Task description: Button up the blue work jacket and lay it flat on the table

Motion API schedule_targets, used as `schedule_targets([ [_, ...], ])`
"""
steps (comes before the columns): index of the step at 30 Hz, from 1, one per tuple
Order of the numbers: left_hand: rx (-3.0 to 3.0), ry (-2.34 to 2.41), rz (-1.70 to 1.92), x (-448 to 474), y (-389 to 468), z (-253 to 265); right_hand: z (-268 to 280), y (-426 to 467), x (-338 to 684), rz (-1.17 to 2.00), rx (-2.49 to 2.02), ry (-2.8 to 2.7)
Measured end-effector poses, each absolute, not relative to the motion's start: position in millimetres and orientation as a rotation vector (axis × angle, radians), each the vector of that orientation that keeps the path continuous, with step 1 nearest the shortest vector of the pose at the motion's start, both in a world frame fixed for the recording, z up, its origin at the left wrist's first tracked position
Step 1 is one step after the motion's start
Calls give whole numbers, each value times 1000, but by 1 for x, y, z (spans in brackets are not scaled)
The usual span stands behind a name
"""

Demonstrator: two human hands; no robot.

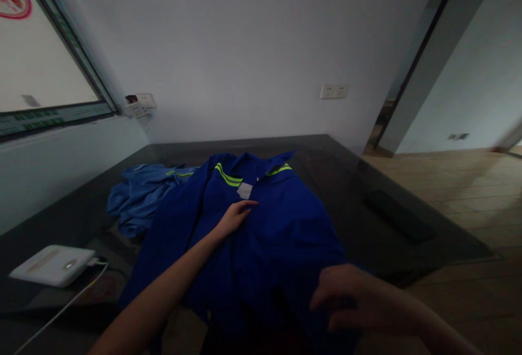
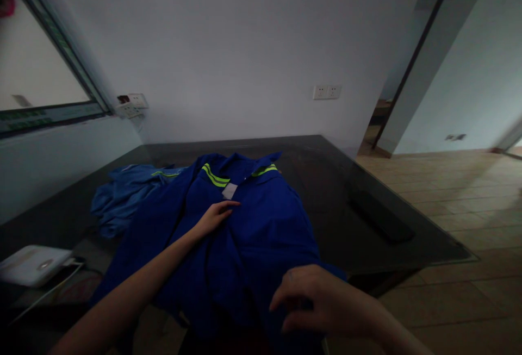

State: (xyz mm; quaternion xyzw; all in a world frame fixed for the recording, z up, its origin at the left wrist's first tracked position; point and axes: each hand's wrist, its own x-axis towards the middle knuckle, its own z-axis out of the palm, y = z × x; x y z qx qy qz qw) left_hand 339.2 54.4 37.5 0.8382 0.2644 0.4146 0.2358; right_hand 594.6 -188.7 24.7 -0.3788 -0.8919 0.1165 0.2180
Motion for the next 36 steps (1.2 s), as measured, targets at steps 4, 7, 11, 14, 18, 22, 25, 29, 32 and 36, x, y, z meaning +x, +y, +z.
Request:
schedule_targets([
  [4, 2061, 676, 1208, 336, 56, 37, 61, -152, 628, 119, -1077, -1980],
  [7, 1746, 640, 1264, 335, 60, 35, 80, -92, 662, 98, -1161, -1656],
  [11, 1504, 601, 1314, 332, 66, 33, 75, -15, 677, 286, -1404, -1688],
  [14, 1541, 710, 1326, 329, 69, 34, 67, 22, 667, 230, -1478, -1775],
  [18, 2000, 856, 1454, 328, 73, 33, 77, 57, 661, -108, -1583, -1614],
  [22, 2519, 942, 1516, 329, 77, 28, 93, 88, 658, -176, -1689, -1553],
  [25, 2736, 1108, 1451, 331, 80, 22, 96, 103, 644, -162, -1649, -1650],
  [29, 2897, 1390, 1139, 332, 85, 16, 106, 106, 634, -196, -1630, -1651],
  [32, 2928, 1474, 1027, 333, 87, 14, 134, 97, 654, -286, -1632, -1502],
  [36, 2925, 1530, 996, 335, 84, 16, 188, 77, 695, -424, -1576, -1320],
])
